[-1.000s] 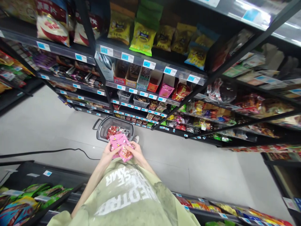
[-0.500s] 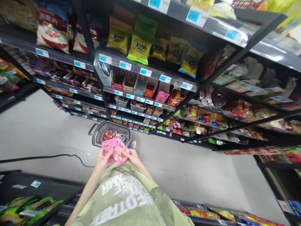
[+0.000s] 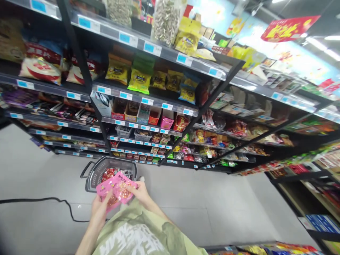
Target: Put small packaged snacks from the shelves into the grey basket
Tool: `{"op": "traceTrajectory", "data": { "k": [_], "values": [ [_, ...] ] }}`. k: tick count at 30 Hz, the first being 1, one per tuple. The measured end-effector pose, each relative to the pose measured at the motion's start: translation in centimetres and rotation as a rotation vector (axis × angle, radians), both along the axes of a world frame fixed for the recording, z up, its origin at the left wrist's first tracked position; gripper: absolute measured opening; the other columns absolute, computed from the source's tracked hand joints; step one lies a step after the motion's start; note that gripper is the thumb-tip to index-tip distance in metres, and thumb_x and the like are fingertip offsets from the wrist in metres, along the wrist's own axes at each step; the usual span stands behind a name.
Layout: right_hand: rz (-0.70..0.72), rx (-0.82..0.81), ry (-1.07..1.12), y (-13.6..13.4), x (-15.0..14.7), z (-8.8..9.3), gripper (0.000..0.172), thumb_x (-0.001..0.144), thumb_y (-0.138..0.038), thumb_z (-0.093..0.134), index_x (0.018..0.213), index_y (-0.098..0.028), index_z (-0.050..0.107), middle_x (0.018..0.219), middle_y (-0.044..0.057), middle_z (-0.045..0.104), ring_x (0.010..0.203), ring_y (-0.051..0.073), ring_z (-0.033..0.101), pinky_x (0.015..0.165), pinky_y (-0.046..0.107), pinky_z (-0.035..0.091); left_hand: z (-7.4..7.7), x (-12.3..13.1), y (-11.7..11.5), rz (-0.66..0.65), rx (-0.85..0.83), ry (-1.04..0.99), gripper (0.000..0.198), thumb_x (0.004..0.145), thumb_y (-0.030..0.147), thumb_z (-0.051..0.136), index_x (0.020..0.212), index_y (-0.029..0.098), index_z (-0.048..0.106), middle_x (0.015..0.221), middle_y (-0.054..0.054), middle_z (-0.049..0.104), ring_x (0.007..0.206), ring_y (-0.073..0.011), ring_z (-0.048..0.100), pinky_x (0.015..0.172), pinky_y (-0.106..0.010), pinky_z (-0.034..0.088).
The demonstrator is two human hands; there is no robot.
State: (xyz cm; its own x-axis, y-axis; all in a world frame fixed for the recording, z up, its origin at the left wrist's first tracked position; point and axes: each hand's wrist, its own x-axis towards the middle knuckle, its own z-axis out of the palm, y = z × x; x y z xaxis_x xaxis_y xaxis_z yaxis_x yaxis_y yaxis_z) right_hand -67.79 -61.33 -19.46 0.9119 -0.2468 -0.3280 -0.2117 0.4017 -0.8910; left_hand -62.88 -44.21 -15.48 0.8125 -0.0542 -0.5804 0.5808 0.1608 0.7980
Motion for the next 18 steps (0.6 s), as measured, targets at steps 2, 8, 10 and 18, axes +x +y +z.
{"op": "traceTrajectory", "data": {
  "k": [2,8,10,18],
  "values": [
    [-0.062,-0.01,0.004,-0.7,0.8,0.6,0.045,0.061,-0.054,0.086,0.071,-0.011,0.073,0.062,0.003,0.067,0.053,0.012,0.056,0.055,0.024,0.044,-0.1,0.3,0.1,0.022,-0.042,0.011,0.046,0.073,0.035,0.082,0.115,0.026,0.064,0.118,-0.006,0.07,0.094,-0.0178,0.072,0.084,-0.03,0.059],
    [-0.214,0.097,-0.024,-4.6,2.5,3.8,0.042,0.064,-0.044,0.085,0.087,-0.011,0.072,0.076,0.007,0.072,0.057,0.013,0.061,0.051,0.023,0.048,-0.1,1.2,1.0,0.06,-0.032,0.105,0.041,0.075,0.031,0.08,0.112,0.025,0.065,0.109,-0.005,0.073,0.085,-0.0183,0.073,0.077,-0.031,0.061],
    [-0.228,0.121,-0.054,-6.1,2.8,4.7,0.049,0.059,-0.036,0.088,0.099,-0.014,0.069,0.087,0.007,0.074,0.062,0.016,0.066,0.055,0.026,0.054,0.1,1.3,1.1,0.048,-0.019,0.12,0.042,0.075,0.032,0.079,0.113,0.025,0.064,0.109,-0.006,0.073,0.087,-0.0196,0.073,0.077,-0.032,0.061],
    [-0.022,-0.006,-0.071,-6.1,2.7,4.9,0.052,0.061,-0.034,0.089,0.106,-0.017,0.069,0.099,0.008,0.075,0.086,0.024,0.072,0.08,0.037,0.058,1.4,-0.9,-0.4,-0.325,0.051,-0.116,0.056,0.056,0.052,0.085,0.101,0.022,0.07,0.102,-0.008,0.076,0.101,-0.0315,0.071,0.089,-0.042,0.058]
  ]
}}
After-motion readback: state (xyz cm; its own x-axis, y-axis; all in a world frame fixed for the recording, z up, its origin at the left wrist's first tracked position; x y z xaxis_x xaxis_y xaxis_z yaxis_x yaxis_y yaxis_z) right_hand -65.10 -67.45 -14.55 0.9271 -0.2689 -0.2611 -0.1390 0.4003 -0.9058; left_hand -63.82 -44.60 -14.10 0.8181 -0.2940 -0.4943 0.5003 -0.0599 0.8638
